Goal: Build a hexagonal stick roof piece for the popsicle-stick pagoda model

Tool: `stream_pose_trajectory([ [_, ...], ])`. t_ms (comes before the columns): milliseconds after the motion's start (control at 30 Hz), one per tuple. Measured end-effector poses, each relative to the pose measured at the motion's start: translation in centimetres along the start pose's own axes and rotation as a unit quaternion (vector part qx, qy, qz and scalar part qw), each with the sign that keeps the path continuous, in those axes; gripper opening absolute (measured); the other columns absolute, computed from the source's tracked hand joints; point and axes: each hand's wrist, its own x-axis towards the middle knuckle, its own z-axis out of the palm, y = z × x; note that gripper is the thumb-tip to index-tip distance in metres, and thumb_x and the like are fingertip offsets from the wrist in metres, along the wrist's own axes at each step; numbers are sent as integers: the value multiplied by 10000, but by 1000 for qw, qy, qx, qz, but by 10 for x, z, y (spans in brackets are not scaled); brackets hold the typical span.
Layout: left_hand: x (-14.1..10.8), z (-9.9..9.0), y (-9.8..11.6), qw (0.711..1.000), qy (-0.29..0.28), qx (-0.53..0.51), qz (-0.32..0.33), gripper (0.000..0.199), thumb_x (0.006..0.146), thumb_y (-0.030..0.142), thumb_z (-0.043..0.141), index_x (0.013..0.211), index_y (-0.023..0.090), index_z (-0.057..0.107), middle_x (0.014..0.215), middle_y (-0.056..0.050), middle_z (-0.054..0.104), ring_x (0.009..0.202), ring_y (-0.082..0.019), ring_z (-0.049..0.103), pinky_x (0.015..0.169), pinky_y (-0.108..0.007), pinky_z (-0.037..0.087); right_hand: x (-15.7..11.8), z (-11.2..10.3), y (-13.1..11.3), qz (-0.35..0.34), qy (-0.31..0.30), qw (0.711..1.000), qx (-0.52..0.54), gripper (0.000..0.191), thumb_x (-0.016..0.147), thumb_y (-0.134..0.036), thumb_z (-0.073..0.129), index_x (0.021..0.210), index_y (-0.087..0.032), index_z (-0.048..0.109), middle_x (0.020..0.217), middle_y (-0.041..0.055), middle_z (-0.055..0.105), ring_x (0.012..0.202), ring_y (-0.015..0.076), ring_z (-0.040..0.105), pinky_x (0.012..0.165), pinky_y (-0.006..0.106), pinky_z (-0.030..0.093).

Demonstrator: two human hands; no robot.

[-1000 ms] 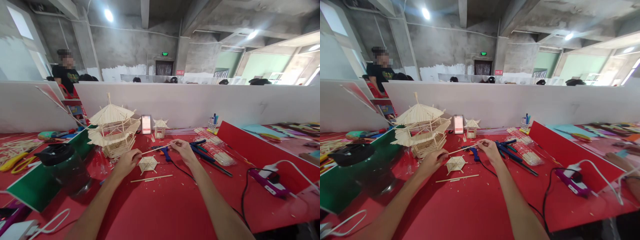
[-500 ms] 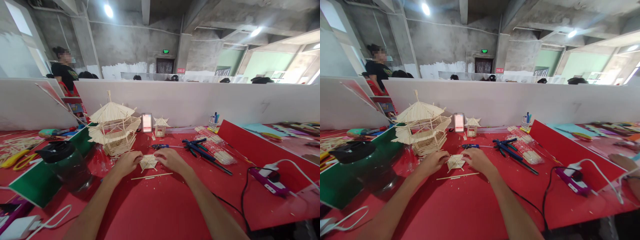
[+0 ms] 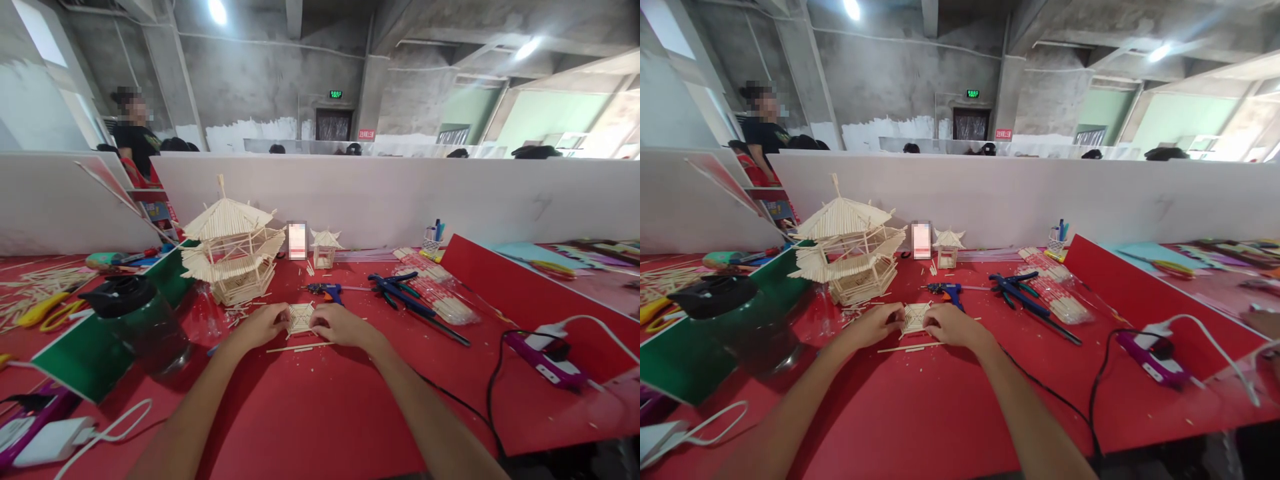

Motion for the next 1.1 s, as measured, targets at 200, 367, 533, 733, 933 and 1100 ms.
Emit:
stream_pose_trajectory([
  [200,6,5,-5,998,-10,-49,-36,88,802,264,574,820,181,594,733,10,619,684,-155,541,637,-247,380,3,8,2,13,-14,1000,16,125,814,-64,599,842,-138,695,774,35,668,682,127,565,621,209,379],
  [367,6,5,-6,997,-9,-65,-30,136,807,313,593,809,177,596,722,7,618,678,-154,538,637,-249,387,2,8,4,4,-18,1000,11,119,804,-55,604,816,-142,684,763,27,661,673,123,556,615,206,370],
  [533,7,8,-8,997,-6,-68,-35,132,802,307,601,809,176,605,706,10,614,661,-149,533,625,-246,386,3,9,4,9,-12,1000,-4,126,798,-50,600,807,-145,682,767,30,659,674,125,554,627,212,370],
  [733,8,9,-9,997,-10,-66,-31,121,802,294,595,794,175,610,704,6,619,662,-150,539,624,-243,385,4,13,3,32,1,999,8,115,775,-59,607,786,-151,675,724,17,653,634,115,548,604,208,359],
  [933,5,7,0,999,-8,-31,-35,141,805,324,595,803,183,597,711,4,620,647,-153,534,599,-241,363,5,15,1,62,15,998,-15,118,755,-81,611,801,-173,669,705,4,663,621,117,553,585,213,338],
  [1100,4,7,9,998,0,7,-63,156,775,338,641,784,192,586,702,13,615,636,-160,538,564,-244,328,4,14,3,75,18,997,0,113,782,-110,630,847,-187,681,726,8,688,652,131,598,606,215,371],
])
